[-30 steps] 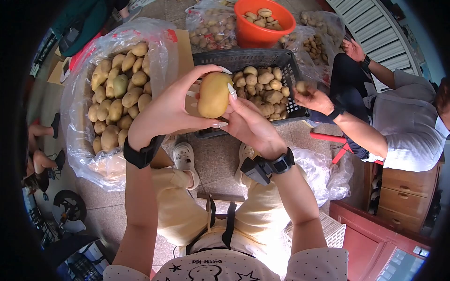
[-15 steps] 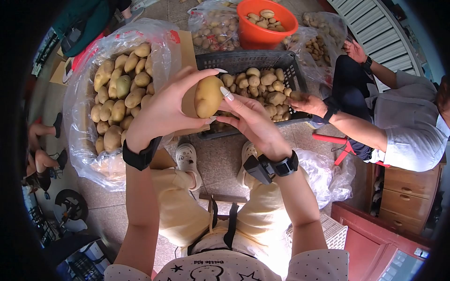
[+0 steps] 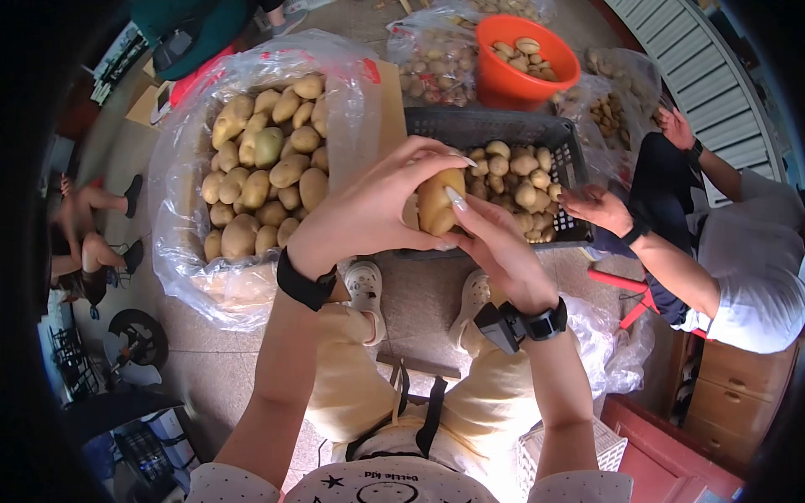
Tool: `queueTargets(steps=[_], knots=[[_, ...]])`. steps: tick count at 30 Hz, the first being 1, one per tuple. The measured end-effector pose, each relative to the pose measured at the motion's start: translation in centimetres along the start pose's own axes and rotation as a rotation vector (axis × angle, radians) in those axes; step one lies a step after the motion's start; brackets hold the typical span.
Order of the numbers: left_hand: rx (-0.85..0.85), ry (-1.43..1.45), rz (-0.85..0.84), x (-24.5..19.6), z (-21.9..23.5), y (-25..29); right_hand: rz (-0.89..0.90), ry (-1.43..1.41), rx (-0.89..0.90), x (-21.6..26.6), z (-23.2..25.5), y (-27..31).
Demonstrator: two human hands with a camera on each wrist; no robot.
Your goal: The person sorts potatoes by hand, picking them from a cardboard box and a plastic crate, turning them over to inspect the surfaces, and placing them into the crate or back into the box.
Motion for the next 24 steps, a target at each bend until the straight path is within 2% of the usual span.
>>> queueTargets(steps=[3,7,9,10,12,14,16,18,19,21,22,24], knots=[[0.080,0.078,0.039,-0.1,0.3,-0.2,0.012,-0.100,0.001,-0.3,0.0,0.1],[0.086,0.210,0.113,0.2,1.6,-0.1,0.018,-0.126,0.046,-0.2,-0.3,0.0],[0.032,0.245,0.119,1.5,3.2,0.1,-0.005,-0.098,0.066,0.2,-0.6,-0.3],[0.003,0.195,0.186,1.8,4.6,0.1,-0.026,-0.069,0.081,0.3,-0.7,-0.5],[-0.137,0.064,0.216,3.4,7.8,0.5,-0.025,-0.033,0.059,0.5,-0.4,-0.4],[-0.289,-0.178,0.325,5.1,11.2,0.9,-0.011,0.059,0.060,0.7,0.0,-0.6],[-0.321,-0.411,0.409,6.8,13.8,0.5,0.002,0.047,0.048,1.1,-0.2,-0.5],[-0.300,-0.472,0.599,10.5,15.4,-0.3,0.007,0.039,0.034,1.1,0.0,-0.4],[-0.299,-0.478,0.594,13.1,15.6,-0.8,0.013,0.035,0.033,1.3,0.0,-0.4],[-0.331,-0.737,0.604,19.3,14.6,-1.5,0.027,0.037,0.048,1.5,-0.1,-0.3],[-0.330,-0.740,0.596,21.0,13.3,-1.3,0.034,0.035,0.045,1.6,0.0,-0.2],[-0.122,-0.809,0.708,23.8,10.6,-0.9,0.019,0.051,0.015,1.7,0.5,-0.3]])
Point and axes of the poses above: each hand's wrist, its own y-axis away from the middle knuckle, its own z-axis out of the back of the hand, x = y × z, the point moved 8 cm from there along -y, towards the middle knuckle, and after that the axes turned 12 degrees about z, right-handed, at the moved point
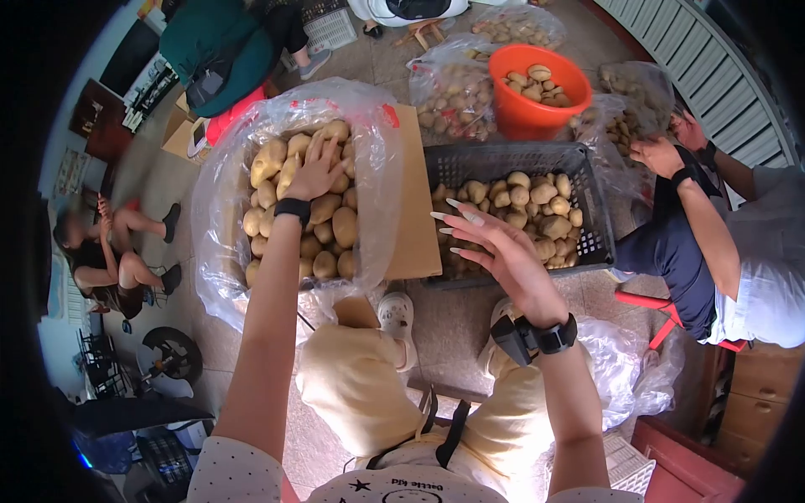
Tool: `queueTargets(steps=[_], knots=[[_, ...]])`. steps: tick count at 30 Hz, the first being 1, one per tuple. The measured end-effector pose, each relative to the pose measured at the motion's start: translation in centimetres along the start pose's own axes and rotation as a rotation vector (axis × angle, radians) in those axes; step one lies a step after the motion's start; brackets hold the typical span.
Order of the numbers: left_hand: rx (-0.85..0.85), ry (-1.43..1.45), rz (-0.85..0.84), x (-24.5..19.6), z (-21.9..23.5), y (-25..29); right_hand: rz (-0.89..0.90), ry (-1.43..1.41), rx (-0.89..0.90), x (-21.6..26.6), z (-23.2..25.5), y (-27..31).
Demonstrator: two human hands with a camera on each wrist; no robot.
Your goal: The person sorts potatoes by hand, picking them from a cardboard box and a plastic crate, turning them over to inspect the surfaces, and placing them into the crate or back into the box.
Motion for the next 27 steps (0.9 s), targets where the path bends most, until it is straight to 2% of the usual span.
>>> queueTargets(steps=[1,6,8,11,12,14,15,16,18,20,22,24,27], knots=[[0.153,0.045,0.027,0.3,-0.9,-0.8,0.009,-0.003,-0.006,0.2,0.3,-0.1],[0.152,0.054,0.028,0.5,-1.5,-0.7,0.086,-0.053,0.004,0.9,0.9,0.0],[0.048,0.046,0.037,0.0,0.0,0.2,0.078,-0.057,-0.013,1.2,1.2,0.0],[-0.026,0.096,0.104,0.2,2.0,0.9,0.123,-0.053,-0.158,2.1,3.8,-0.1],[-0.302,0.136,0.013,-0.5,3.8,1.9,0.173,-0.063,-0.207,2.6,4.9,-0.1],[-0.262,0.485,-0.020,-4.1,9.8,6.0,0.272,0.013,-0.342,3.8,7.1,-0.1],[-0.396,0.656,-0.126,-6.1,12.0,7.9,0.318,0.080,-0.390,3.9,8.7,-0.1],[-0.384,0.674,-0.130,-7.8,12.9,8.9,0.367,0.147,-0.433,3.8,10.2,-0.1],[-0.007,0.761,-0.171,-11.7,12.0,10.1,0.431,0.175,-0.457,3.9,11.7,-0.4],[0.073,0.716,-0.259,-15.8,11.2,12.1,0.394,0.368,-0.418,3.3,12.7,-0.9],[0.163,0.885,-0.388,-18.8,8.6,13.5,0.363,0.453,-0.386,2.3,13.7,-1.3],[0.145,0.754,-0.426,-20.0,6.7,14.5,0.121,0.615,-0.414,-0.8,16.5,-1.9],[0.047,0.649,-0.414,-19.8,6.4,15.3,0.053,0.813,-0.324,-4.0,19.1,-2.9]])
Point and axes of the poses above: each hand's wrist, its own y-axis away from the middle knuckle, its own z-axis out of the back of the hand, x = y × z, the point moved 8 cm from there along -y, towards the middle knuckle, and after that the axes turned 12 degrees about z, right-handed, at the moved point
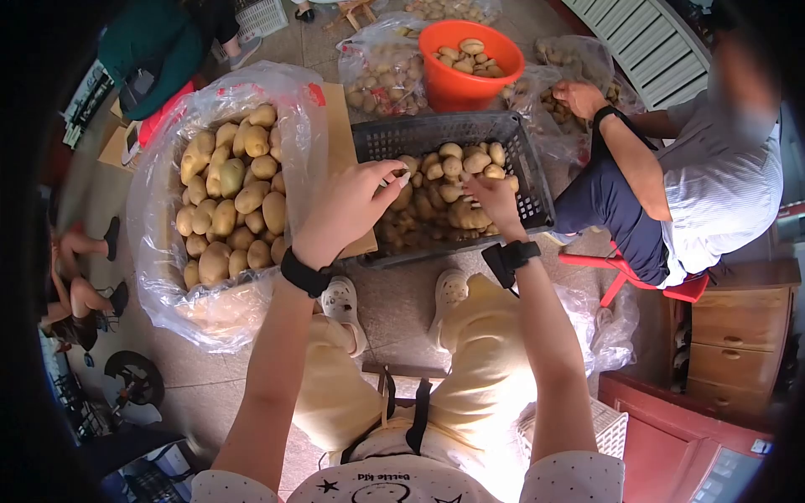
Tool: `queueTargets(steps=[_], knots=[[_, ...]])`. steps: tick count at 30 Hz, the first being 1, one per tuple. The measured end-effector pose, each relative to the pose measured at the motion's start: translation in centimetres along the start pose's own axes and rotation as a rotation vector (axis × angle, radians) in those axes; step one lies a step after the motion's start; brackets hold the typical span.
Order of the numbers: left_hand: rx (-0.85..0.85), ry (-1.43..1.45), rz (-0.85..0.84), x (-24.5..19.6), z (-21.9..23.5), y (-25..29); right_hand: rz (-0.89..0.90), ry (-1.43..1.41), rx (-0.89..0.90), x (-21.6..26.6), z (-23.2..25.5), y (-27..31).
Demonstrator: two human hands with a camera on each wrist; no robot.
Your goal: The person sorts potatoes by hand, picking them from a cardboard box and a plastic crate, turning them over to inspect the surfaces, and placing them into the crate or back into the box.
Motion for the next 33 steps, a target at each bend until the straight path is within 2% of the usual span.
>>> queueTargets(steps=[1,3,5,7,8,10,13,16,19,20,21,24,26,27,31,33], knots=[[-0.031,-0.047,-0.005,0.2,0.2,0.0,0.001,0.007,0.002,-1.6,-0.3,-0.5],[-0.082,-0.052,-0.005,0.6,0.7,-0.1,0.102,0.327,0.036,-4.6,-0.7,-1.4],[-0.129,-0.060,-0.002,1.1,1.4,-0.1,0.158,0.410,0.059,-8.1,-1.5,-3.3],[-0.184,-0.162,-0.010,1.5,2.6,-0.3,0.175,0.681,0.114,-7.1,-3.2,-4.3],[-0.187,-0.169,-0.017,1.6,3.1,-0.4,0.093,0.771,0.140,-7.2,-3.7,-4.6],[-0.199,-0.177,0.064,2.2,3.9,-0.6,0.116,0.782,0.165,-8.9,-5.4,-6.1],[-0.242,-0.154,0.090,2.9,4.5,-1.1,0.097,0.858,0.266,-10.9,-7.8,-7.4],[-0.253,-0.145,0.146,3.3,5.2,-1.2,0.057,1.091,0.345,-11.7,-9.3,-8.1],[-0.239,-0.159,0.180,3.2,5.6,-1.2,-0.015,1.101,0.394,-13.7,-9.7,-8.9],[-0.242,-0.163,0.187,3.2,5.6,-1.2,0.065,1.122,0.332,-14.0,-9.9,-9.0],[-0.260,-0.162,0.165,3.0,5.6,-1.1,0.070,1.120,0.338,-14.8,-10.5,-9.2],[-0.272,-0.171,0.145,2.3,5.4,-1.0,-0.008,1.226,0.332,-17.2,-11.3,-9.7],[-0.245,-0.207,0.146,2.1,5.0,-0.9,-0.033,1.200,0.323,-18.1,-11.6,-9.9],[-0.247,-0.210,0.151,2.2,5.0,-0.8,-0.062,1.176,0.305,-18.2,-11.6,-10.0],[-0.225,-0.219,0.148,2.2,4.6,-0.8,0.022,1.243,0.167,-17.2,-11.7,-9.7],[-0.233,-0.220,0.143,2.4,4.8,-0.8,0.036,1.241,0.192,-17.1,-11.7,-9.9]])
Point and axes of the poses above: each hand's wrist, its own y-axis away from the middle knuckle, its own z-axis out of the back of the hand, x = y × z, the point moved 8 cm from there along -y, towards the middle knuckle, and after that the axes turned 12 degrees about z, right-handed, at the moved point
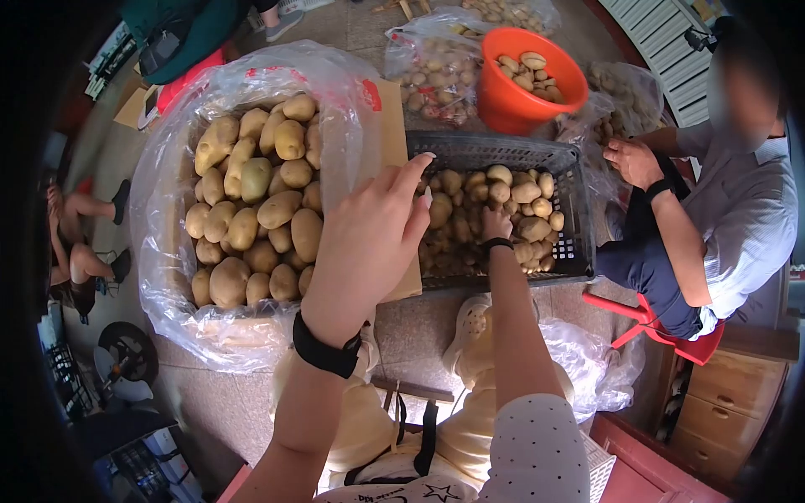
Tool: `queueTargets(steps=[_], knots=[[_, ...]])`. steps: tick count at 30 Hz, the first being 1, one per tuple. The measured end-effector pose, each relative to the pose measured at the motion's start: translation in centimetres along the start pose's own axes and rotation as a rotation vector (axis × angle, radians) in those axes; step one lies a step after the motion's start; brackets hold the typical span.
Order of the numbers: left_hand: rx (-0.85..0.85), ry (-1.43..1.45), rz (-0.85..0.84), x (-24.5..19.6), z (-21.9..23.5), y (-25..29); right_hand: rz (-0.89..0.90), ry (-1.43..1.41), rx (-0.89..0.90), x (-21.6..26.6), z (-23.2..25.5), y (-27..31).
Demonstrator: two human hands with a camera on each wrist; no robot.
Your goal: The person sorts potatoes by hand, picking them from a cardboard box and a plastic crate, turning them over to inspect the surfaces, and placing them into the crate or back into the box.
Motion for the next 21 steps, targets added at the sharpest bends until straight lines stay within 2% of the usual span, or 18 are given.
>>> queueTargets(steps=[2,4,6,8,9,10,12,13,15,16,18,20,21], knots=[[0.005,0.007,0.014,0.4,0.1,-0.1,0.022,0.002,0.017,-0.4,0.6,0.2],[0.001,0.003,0.023,0.7,0.3,-0.2,0.115,-0.144,0.030,-1.0,1.6,0.6],[-0.007,0.006,0.031,1.0,0.6,-0.2,0.149,-0.230,-0.035,-1.7,5.0,1.7],[0.010,-0.008,0.063,1.4,0.7,-0.4,0.376,-0.484,-0.253,-0.5,10.9,3.8],[-0.004,0.011,0.053,1.4,0.8,-0.3,0.391,-0.605,-0.237,-1.2,11.5,3.8],[0.000,0.018,0.048,1.4,0.8,-0.3,0.383,-0.600,-0.237,-1.0,13.6,4.8],[0.042,0.035,0.054,1.1,0.7,-0.3,0.340,-0.863,0.008,0.0,16.8,6.6],[0.042,0.040,0.049,1.0,0.6,-0.3,0.335,-0.858,0.004,0.4,18.7,7.7],[0.056,0.113,-0.002,0.6,0.3,0.1,0.413,-1.115,-0.078,2.1,22.4,10.6],[0.062,0.112,-0.012,0.4,0.3,0.3,0.404,-1.119,-0.085,2.8,23.7,12.0],[0.143,0.206,-0.016,0.0,0.1,0.6,0.370,-1.402,-0.049,4.2,26.1,14.3],[0.179,0.235,-0.030,-0.3,0.2,0.8,0.363,-1.388,-0.014,5.4,28.1,16.2],[0.211,0.263,-0.034,-0.4,0.1,0.9,0.371,-1.545,-0.030,6.0,29.2,17.2]])
Point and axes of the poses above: each hand's wrist, its own y-axis away from the middle knuckle, its own z-axis out of the back of the hand, x = y × z, the point moved 8 cm from there along -y, towards the middle knuckle, and after that the axes turned 12 degrees about z, right-handed, at the moved point
